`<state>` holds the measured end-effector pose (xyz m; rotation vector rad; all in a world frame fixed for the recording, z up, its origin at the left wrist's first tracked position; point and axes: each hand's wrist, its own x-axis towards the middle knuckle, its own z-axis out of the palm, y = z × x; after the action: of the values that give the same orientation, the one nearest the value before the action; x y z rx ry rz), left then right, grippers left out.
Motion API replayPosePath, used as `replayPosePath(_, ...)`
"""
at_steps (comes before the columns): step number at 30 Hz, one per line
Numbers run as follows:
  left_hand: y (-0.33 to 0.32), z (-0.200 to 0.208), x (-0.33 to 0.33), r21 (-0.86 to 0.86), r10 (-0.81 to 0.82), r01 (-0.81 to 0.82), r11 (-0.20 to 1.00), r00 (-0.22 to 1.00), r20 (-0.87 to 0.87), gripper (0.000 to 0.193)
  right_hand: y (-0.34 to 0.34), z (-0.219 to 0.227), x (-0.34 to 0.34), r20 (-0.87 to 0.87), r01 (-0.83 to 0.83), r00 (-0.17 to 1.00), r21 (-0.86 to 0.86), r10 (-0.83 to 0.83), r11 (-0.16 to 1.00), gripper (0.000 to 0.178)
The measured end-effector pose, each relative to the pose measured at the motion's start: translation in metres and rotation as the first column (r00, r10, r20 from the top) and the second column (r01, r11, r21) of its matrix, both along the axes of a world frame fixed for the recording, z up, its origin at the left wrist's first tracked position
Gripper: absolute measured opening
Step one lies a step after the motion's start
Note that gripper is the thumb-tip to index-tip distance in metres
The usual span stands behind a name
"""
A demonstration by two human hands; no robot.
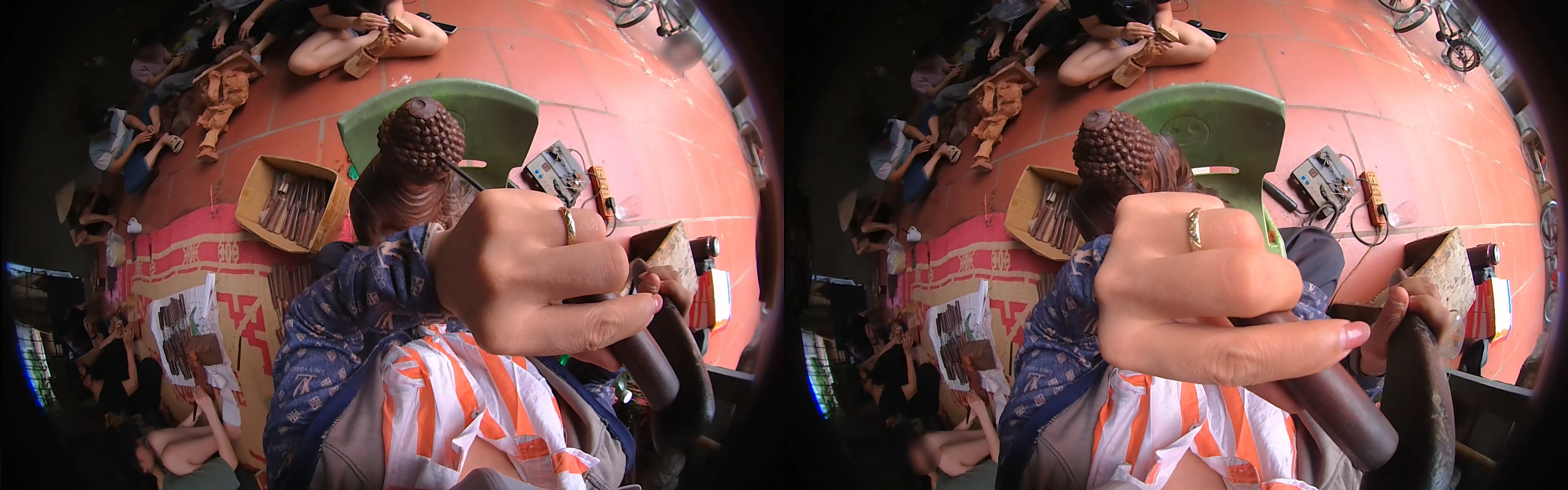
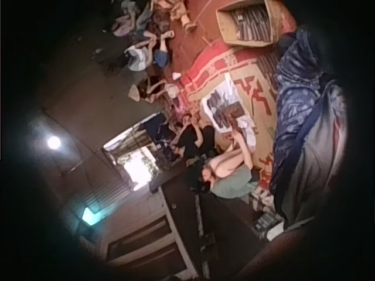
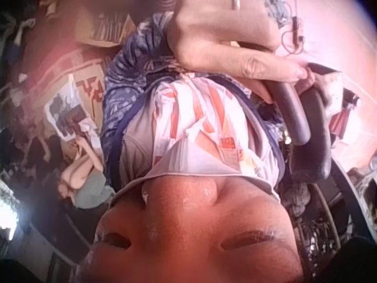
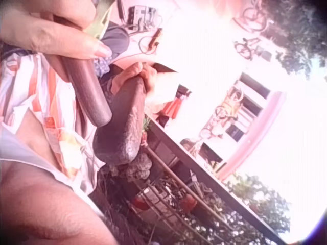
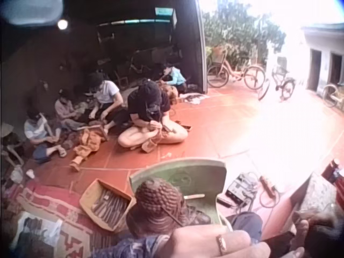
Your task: The person carves a wooden Buddha statue using a chisel and mallet. They hold the statue in their lap and repeatedly strike the chisel to shape the head and upper body details.
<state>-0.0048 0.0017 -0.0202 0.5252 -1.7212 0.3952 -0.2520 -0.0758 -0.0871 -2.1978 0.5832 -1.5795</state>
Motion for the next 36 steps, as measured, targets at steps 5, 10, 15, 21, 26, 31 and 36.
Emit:
replayPosePath(5, 0.001, 0.001, 0.0, 0.036, -0.025, 0.025, 0.999, 1.0, 0.003, 0.035, 0.002, 0.014, -0.004, -0.06, -0.041, 0.997, 0.026, 0.043, 0.999, 0.015)
replayPosePath(10, 0.001, 0.002, -0.002, 0.051, 0.001, 0.0, 0.999, 0.999, -0.037, 0.037, 0.006, 0.013, -0.009, -0.1, 0.004, 0.995, 0.142, 0.01, 0.99, 0.017)
replayPosePath(15, 0.001, 0.007, 0.001, 0.106, 0.018, -0.018, 0.994, 1.0, -0.001, 0.038, 0.009, 0.001, 0.004, 0.123, -0.005, 0.992, 0.16, -0.014, 0.987, 0.024)
replayPosePath(21, 0.009, 0.012, -0.017, 0.166, 0.234, -0.228, 0.96, 0.972, -0.015, 0.042, 0.003, -0.023, 0.015, 0.287, -0.071, 0.958, 0.262, -0.007, 0.963, 0.03)
replayPosePath(26, 0.004, 0.01, -0.021, 0.165, 0.187, -0.192, 0.967, 0.981, 0.044, 0.04, 0.007, -0.039, 0.021, 0.372, -0.116, 0.928, 0.325, -0.014, 0.938, 0.035)
replayPosePath(31, -0.003, 0.008, -0.013, 0.173, 0.228, -0.256, 0.951, 0.959, 0.167, 0.036, 0.005, -0.05, 0.018, 0.403, -0.141, 0.915, 0.349, -0.013, 0.926, 0.04)
replayPosePath(36, -0.008, 0.006, -0.008, 0.195, 0.23, -0.27, 0.943, 0.951, 0.205, 0.035, 0.008, -0.053, 0.024, 0.424, -0.146, 0.905, 0.41, -0.046, 0.901, 0.034)
